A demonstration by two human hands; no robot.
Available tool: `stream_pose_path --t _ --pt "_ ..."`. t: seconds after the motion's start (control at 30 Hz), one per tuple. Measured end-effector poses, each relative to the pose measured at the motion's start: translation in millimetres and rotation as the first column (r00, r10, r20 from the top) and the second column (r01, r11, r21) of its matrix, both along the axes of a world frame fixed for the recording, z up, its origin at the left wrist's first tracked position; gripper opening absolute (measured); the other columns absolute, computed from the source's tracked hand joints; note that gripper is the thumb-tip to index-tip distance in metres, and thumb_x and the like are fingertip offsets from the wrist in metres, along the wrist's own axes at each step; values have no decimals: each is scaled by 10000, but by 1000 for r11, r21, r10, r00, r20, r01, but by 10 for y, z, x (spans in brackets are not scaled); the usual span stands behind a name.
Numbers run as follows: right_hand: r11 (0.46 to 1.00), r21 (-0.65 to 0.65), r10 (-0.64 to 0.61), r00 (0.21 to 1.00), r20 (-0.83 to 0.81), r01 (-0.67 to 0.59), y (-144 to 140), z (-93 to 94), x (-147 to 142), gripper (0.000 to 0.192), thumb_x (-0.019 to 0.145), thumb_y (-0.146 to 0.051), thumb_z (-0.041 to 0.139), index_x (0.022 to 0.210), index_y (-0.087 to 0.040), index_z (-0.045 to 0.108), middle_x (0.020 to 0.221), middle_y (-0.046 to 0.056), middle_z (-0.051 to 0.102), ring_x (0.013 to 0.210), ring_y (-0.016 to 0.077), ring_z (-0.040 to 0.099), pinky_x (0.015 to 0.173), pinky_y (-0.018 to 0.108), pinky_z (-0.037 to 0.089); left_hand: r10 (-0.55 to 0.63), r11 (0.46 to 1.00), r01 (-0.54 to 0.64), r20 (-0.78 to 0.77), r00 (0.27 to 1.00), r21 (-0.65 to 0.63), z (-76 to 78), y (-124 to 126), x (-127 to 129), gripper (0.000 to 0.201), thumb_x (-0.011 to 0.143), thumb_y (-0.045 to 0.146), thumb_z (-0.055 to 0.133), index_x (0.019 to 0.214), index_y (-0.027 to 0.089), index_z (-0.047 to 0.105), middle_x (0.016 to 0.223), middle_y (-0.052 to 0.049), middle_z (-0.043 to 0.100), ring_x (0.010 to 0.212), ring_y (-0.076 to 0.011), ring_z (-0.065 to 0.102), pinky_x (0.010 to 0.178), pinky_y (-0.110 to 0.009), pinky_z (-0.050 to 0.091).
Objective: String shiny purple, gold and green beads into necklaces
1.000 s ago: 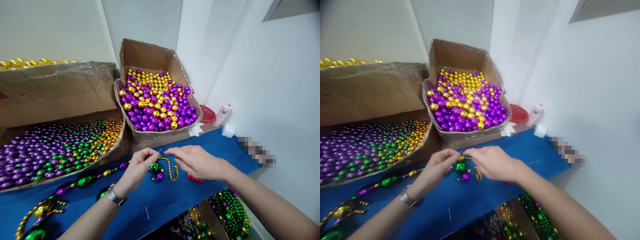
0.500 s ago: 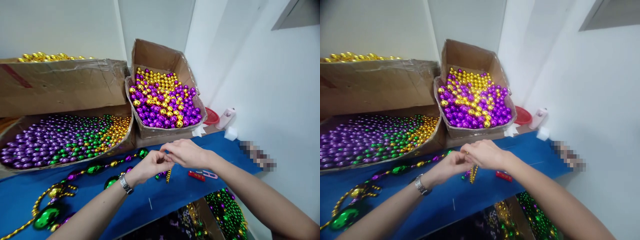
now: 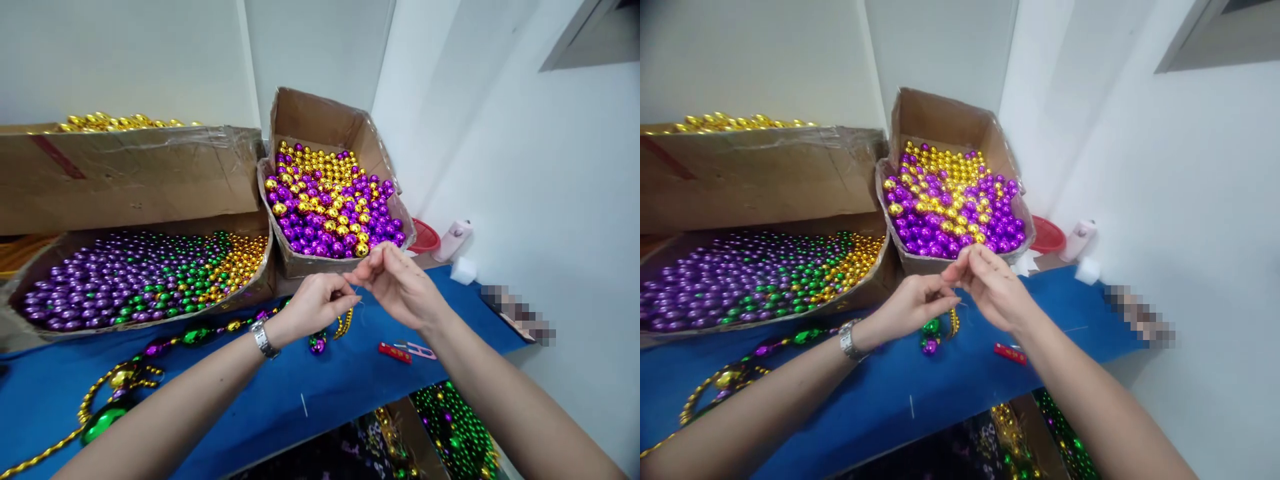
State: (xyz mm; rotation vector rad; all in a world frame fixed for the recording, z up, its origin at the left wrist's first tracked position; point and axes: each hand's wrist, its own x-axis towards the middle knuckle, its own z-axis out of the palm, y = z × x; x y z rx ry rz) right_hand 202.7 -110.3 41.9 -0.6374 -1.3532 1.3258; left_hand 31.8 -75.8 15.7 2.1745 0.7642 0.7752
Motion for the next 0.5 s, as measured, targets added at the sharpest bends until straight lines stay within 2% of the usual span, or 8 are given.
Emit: stream_pose_path --t 0.03,0.1,0.2,0.33,0.37,0.43,0.5 --pt "1000 -3 -10 999 -39 10 34 81 -37 224 905 -454 488 837 -241 493 706 -43 518 687 99 562 747 293 501 -1 1000 1 20 1000 -1 52 16 20 215 825 296 552 705 153 657 638 -25 631 557 -127 524 528 -232 376" --pt "999 3 -43 997 -58 43 111 276 -81 197 910 -400 500 811 -230 502 601 -77 378 538 62 457 608 221 476 -4 1000 4 57 998 -6 153 46 50 209 815 285 563 681 147 646 623 -21 621 535 -115 499 509 -229 361" --pt "990 43 -133 991 -6 133 207 602 -126 227 916 -317 486 719 -203 488 540 -94 275 435 30 332 416 143 326 -21 1000 23 101 995 -20 333 61 77 184 799 266 580 680 143 648 617 -20 619 527 -105 485 493 -228 349" --pt "961 148 -245 967 65 234 253 1071 -212 286 905 -221 409 627 -168 453 468 -125 204 349 -30 244 389 137 172 -8 1000 10 143 990 -13 661 18 83 189 793 242 580 648 134 636 573 -12 592 505 -93 468 468 -226 336" --pt "950 171 -276 958 76 260 250 1208 -227 294 894 -210 369 616 -159 449 458 -132 199 336 -47 243 405 150 146 -3 1000 3 139 990 2 737 3 74 190 790 232 579 639 131 634 568 -12 587 503 -91 467 465 -225 334" --pt "917 225 -353 933 67 330 231 1514 -229 379 858 -202 176 592 -137 439 450 -132 188 321 -76 259 436 213 103 1 1000 -3 98 995 27 836 -22 39 185 781 218 585 629 128 640 562 -11 587 502 -87 470 461 -221 332" --pt "864 313 -427 904 40 394 207 1837 -188 504 746 -187 -59 568 -131 409 456 -119 170 325 -90 264 442 290 95 -9 1000 9 19 1000 8 834 -42 -18 181 768 222 597 622 127 648 543 -5 581 489 -78 464 453 -211 332"
